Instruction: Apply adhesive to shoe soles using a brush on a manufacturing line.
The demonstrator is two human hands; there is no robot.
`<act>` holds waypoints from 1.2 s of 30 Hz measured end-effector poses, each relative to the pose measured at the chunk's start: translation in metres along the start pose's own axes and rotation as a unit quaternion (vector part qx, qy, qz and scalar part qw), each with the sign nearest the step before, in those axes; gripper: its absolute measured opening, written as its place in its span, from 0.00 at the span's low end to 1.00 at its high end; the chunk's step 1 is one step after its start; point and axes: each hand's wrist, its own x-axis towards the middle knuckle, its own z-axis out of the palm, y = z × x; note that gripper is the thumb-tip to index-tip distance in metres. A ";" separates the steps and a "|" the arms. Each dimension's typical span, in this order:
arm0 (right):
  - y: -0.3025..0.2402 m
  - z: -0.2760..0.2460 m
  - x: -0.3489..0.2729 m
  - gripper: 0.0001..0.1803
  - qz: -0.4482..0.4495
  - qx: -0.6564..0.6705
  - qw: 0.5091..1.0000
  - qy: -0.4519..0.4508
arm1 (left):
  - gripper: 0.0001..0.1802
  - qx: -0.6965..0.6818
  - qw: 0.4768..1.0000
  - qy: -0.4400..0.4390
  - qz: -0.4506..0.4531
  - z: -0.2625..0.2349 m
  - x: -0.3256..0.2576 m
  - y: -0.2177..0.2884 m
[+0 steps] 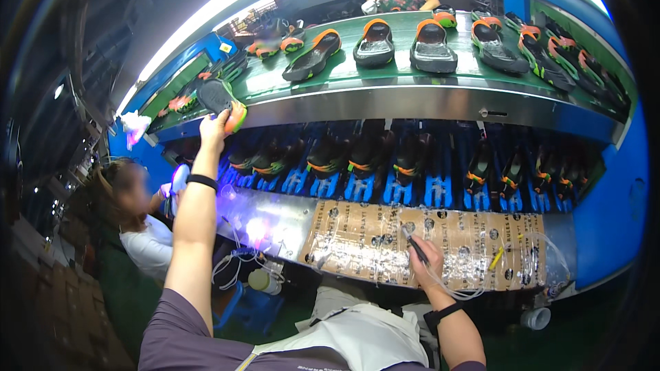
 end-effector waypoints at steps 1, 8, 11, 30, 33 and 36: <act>0.004 0.002 -0.003 0.15 0.009 -0.001 1.000 0.017 | 0.41 -0.012 0.998 0.066 0.000 0.028 -0.026 0.000; -0.010 0.004 0.000 0.10 0.133 0.107 0.983 0.063 | 0.18 -0.340 0.929 -0.074 -0.129 0.060 -0.211 -0.004; -0.024 0.003 0.013 0.10 0.205 0.187 0.960 0.044 | 0.21 -0.428 0.847 -0.124 -0.288 0.073 -0.287 -0.046; -0.160 0.070 0.077 0.10 0.182 0.303 0.930 -0.104 | 0.49 -0.556 0.678 -0.246 -0.413 0.116 -0.444 0.002; -0.163 0.073 0.076 0.11 0.187 0.290 0.934 -0.092 | 0.46 -0.563 0.664 -0.244 -0.428 0.116 -0.445 0.007; -0.161 0.075 0.075 0.11 0.159 0.280 0.943 -0.084 | 0.47 -0.558 0.669 -0.243 -0.426 0.116 -0.446 0.004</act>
